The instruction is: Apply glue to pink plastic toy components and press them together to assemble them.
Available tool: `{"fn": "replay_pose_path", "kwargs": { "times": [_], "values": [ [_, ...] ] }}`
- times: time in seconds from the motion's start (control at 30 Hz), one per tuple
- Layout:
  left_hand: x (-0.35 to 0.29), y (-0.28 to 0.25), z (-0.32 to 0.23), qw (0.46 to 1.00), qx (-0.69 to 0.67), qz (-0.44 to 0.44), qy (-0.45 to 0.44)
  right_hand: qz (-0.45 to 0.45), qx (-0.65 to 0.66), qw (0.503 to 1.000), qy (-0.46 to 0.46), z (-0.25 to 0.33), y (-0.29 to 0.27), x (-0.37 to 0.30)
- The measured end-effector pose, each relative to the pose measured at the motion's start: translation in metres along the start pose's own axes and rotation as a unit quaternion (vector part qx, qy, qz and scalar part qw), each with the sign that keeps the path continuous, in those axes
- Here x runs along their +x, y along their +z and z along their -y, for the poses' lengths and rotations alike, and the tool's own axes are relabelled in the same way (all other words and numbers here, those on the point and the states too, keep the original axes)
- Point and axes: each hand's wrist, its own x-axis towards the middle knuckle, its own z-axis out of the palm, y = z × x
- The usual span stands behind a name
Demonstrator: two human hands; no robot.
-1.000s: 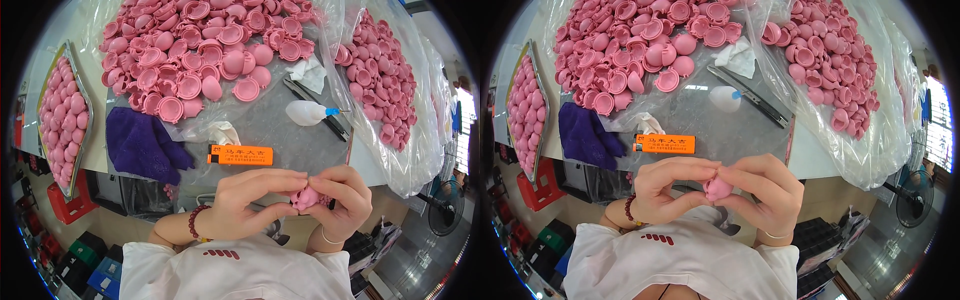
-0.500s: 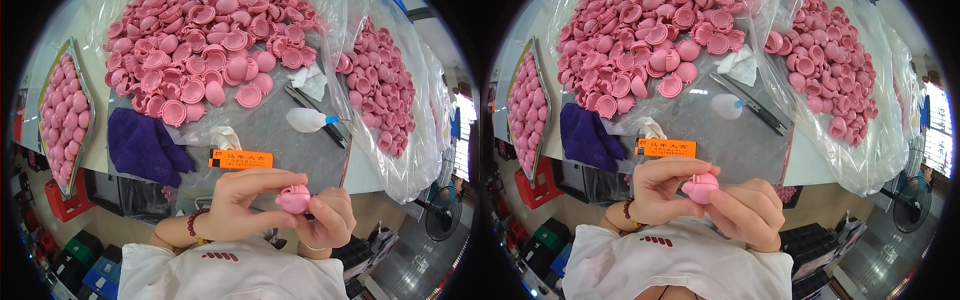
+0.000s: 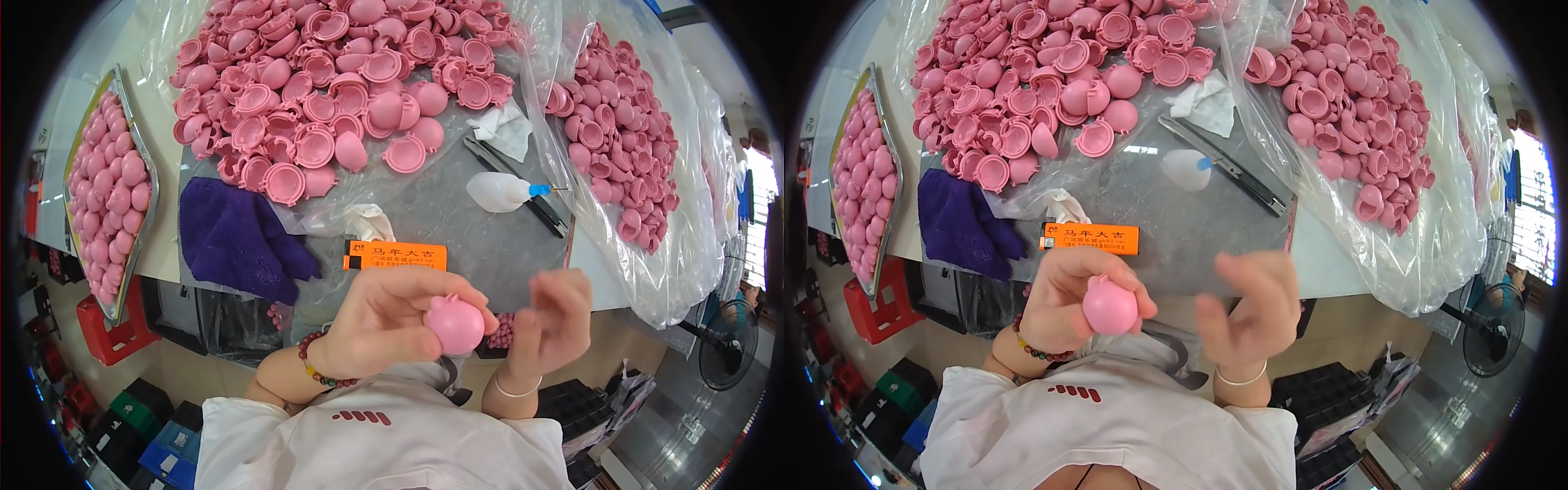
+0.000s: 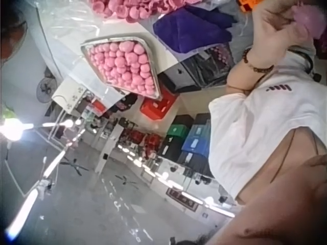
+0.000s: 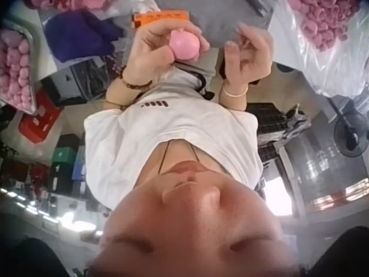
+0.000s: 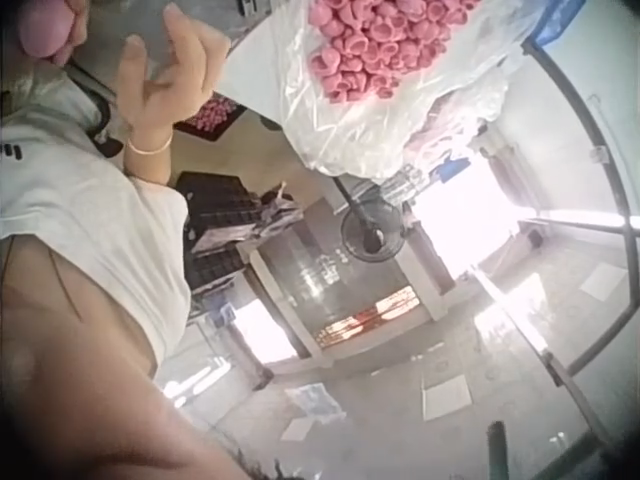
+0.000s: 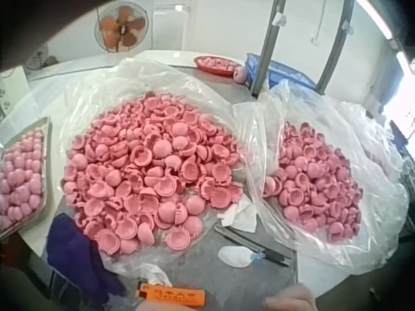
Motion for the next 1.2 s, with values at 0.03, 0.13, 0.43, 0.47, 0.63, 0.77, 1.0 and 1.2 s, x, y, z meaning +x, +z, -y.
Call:
{"fn": "replay_pose_path", "kwargs": {
  "times": [0.03, 0.13, 0.43, 0.47, 0.63, 0.77, 1.0, 1.2],
  "values": [
    [0.0, -0.001, 0.0, 1.0, 0.005, 0.001, -0.001, -0.005, 0.003, 1.0, -0.001, -0.003, 0.004, 0.005],
    [0.001, -0.005, 0.009, 0.997, -0.07, 0.009, -0.032, -0.065, 0.02, 0.994, 0.081, -0.007, 0.017, 0.027],
    [-0.003, -0.008, 0.004, 0.99, -0.113, 0.081, -0.023, 0.071, -0.189, 0.978, -0.05, -0.024, 0.023, 0.047],
    [-0.005, -0.006, 0.002, 0.992, -0.106, 0.064, -0.02, 0.033, -0.052, 0.998, 0.021, -0.023, 0.022, 0.042],
    [-0.016, -0.009, -0.009, 0.996, 0.075, -0.001, 0.042, 0.004, 0.197, 0.969, 0.147, -0.012, 0.011, 0.021],
    [-0.026, -0.017, -0.019, 0.993, 0.075, 0.021, 0.087, -0.006, 0.195, 0.969, 0.152, -0.016, 0.01, 0.018],
    [-0.025, -0.021, -0.014, 0.986, 0.084, -0.019, 0.143, 0.01, -0.032, 0.988, 0.148, -0.017, 0.021, 0.028],
    [-0.04, -0.038, -0.029, 0.938, 0.132, -0.045, 0.316, -0.098, -0.034, 0.994, -0.013, -0.007, 0.019, 0.013]
  ]
}}
